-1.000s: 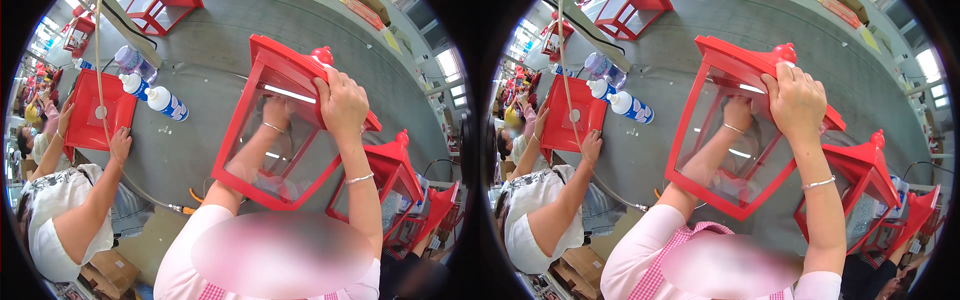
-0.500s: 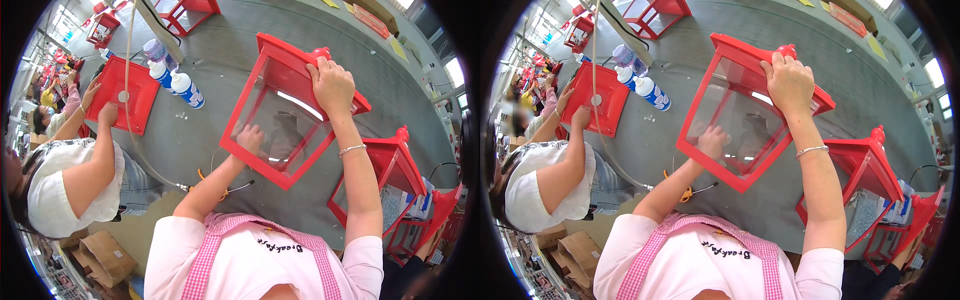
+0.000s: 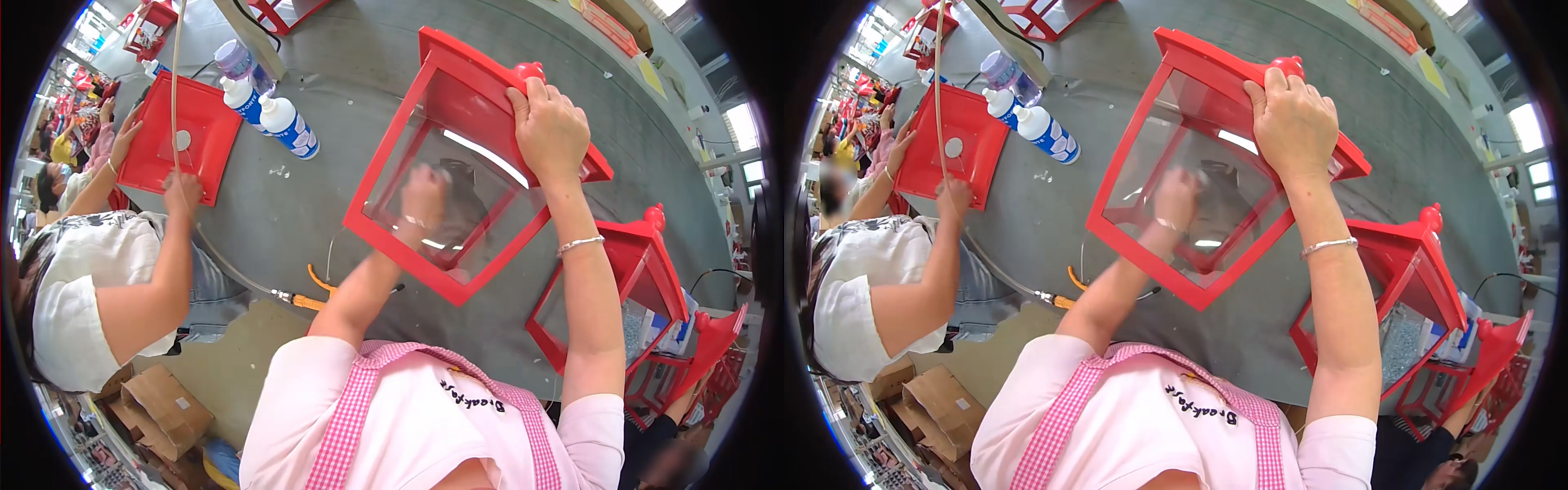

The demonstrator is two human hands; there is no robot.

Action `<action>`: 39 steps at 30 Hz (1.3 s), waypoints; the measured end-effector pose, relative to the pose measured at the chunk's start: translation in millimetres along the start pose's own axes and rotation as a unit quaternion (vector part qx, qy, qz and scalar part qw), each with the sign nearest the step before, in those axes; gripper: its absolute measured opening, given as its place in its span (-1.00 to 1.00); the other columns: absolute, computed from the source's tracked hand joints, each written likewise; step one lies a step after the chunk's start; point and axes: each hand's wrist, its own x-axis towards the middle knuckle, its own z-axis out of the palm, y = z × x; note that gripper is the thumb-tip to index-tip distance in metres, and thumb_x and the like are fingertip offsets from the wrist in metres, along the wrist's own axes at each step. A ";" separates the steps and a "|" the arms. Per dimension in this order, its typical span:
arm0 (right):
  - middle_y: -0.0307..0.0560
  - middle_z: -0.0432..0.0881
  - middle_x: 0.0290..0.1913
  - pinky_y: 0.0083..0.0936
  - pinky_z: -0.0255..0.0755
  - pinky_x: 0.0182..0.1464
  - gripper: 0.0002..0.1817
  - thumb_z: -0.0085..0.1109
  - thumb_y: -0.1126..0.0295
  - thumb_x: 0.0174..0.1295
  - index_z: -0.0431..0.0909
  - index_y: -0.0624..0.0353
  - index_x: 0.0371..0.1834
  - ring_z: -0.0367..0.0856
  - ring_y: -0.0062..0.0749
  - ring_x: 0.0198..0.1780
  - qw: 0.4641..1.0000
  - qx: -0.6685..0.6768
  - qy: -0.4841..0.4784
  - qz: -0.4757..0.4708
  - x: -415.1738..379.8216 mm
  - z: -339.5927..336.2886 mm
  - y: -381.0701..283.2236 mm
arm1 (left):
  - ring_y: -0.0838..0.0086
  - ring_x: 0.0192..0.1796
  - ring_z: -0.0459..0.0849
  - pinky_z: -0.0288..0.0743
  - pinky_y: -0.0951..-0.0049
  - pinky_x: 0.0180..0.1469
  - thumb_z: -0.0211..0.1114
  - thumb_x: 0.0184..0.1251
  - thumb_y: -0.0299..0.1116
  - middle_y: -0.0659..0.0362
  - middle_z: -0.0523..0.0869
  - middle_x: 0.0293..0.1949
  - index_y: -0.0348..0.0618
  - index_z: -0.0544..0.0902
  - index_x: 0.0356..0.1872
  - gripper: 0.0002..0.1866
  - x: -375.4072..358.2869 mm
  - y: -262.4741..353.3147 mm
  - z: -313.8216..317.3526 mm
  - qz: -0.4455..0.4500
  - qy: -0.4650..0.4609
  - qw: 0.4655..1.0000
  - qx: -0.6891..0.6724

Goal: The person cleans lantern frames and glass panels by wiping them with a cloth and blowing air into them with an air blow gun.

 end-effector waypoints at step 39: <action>-0.17 0.68 -0.34 -0.30 0.44 -0.30 -0.68 0.05 0.04 0.42 0.55 0.07 -0.22 0.68 -0.24 -0.31 0.999 0.018 0.023 -0.015 -0.7 -0.9 -0.7 | 0.23 -0.10 0.60 0.59 0.29 -0.16 0.29 -0.01 -0.46 0.18 0.60 -0.25 -0.01 0.70 -0.35 -0.84 57.9 -25.7 -12.4 0.059 0.022 0.996 0.067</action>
